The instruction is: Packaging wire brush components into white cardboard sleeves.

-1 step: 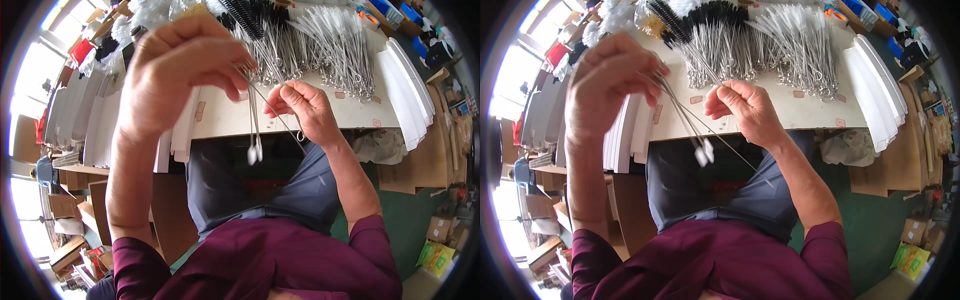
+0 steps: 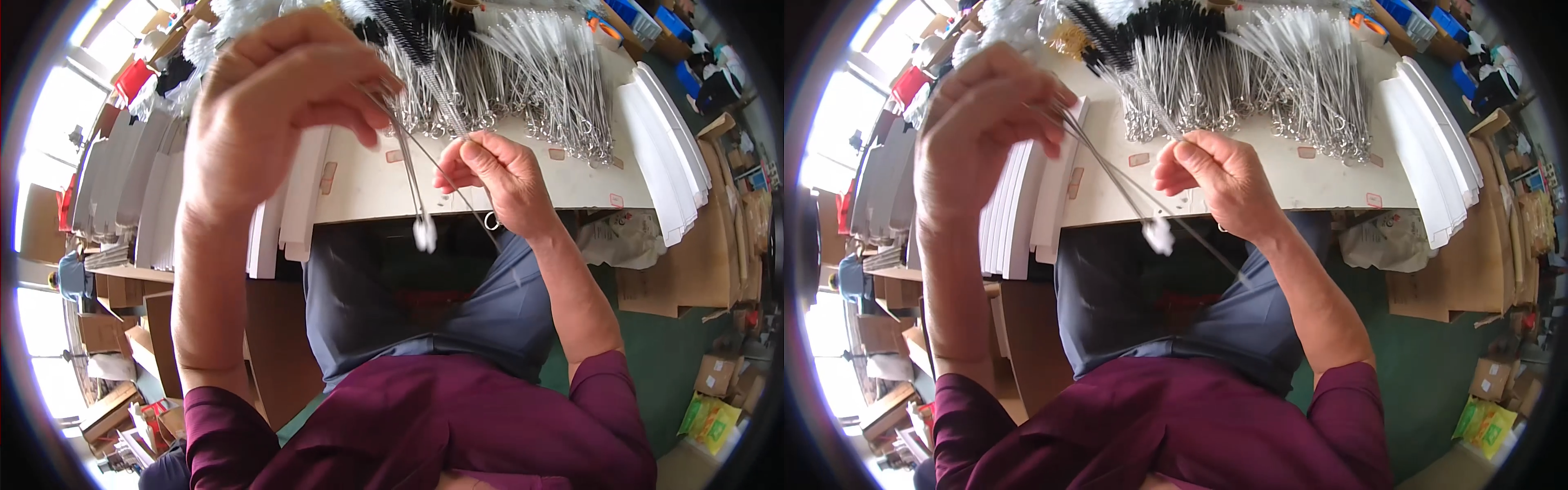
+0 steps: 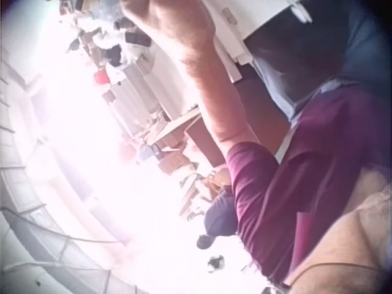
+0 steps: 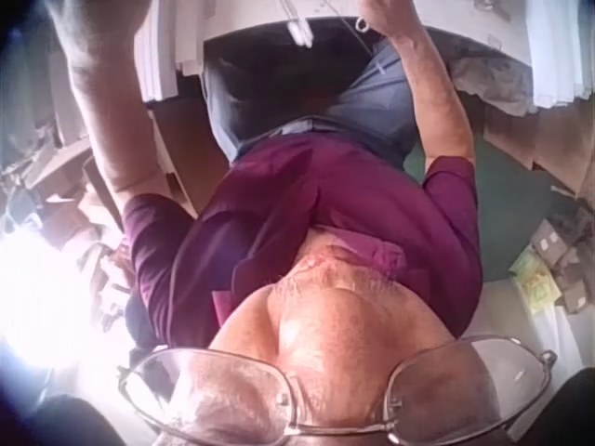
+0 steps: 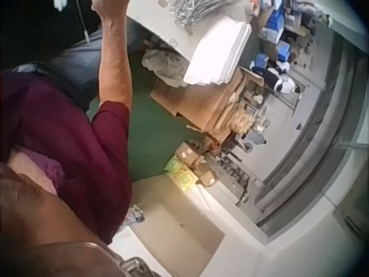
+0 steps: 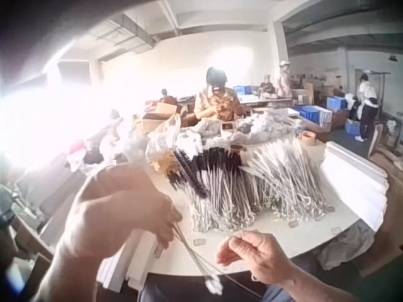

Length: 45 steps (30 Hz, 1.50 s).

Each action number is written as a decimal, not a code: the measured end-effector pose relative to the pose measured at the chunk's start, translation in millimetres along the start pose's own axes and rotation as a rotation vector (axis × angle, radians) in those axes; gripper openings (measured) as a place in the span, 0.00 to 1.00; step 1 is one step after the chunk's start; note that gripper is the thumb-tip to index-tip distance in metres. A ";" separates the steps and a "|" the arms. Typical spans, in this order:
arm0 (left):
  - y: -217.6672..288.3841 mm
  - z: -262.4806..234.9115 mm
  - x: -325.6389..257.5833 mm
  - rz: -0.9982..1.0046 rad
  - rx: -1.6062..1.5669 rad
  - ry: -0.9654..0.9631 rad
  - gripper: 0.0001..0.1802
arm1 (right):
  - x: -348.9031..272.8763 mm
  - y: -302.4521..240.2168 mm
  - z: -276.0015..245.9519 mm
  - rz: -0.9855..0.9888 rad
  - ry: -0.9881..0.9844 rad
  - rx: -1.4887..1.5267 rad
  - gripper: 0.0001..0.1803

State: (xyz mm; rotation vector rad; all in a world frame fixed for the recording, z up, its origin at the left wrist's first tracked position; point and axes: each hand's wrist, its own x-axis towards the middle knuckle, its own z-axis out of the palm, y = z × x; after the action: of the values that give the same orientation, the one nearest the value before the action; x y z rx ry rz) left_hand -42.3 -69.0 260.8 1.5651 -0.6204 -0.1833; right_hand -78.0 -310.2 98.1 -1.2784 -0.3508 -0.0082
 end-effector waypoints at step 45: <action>-52.0 -3.9 -54.9 0.120 0.407 0.262 0.05 | -23.2 19.5 69.7 0.281 -0.074 0.082 0.18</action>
State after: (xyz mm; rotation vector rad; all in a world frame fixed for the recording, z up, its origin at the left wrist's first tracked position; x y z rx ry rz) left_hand -72.2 -40.3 197.4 1.8962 -0.5636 0.2512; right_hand -113.7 -243.6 90.7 -1.2393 -0.2299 0.2901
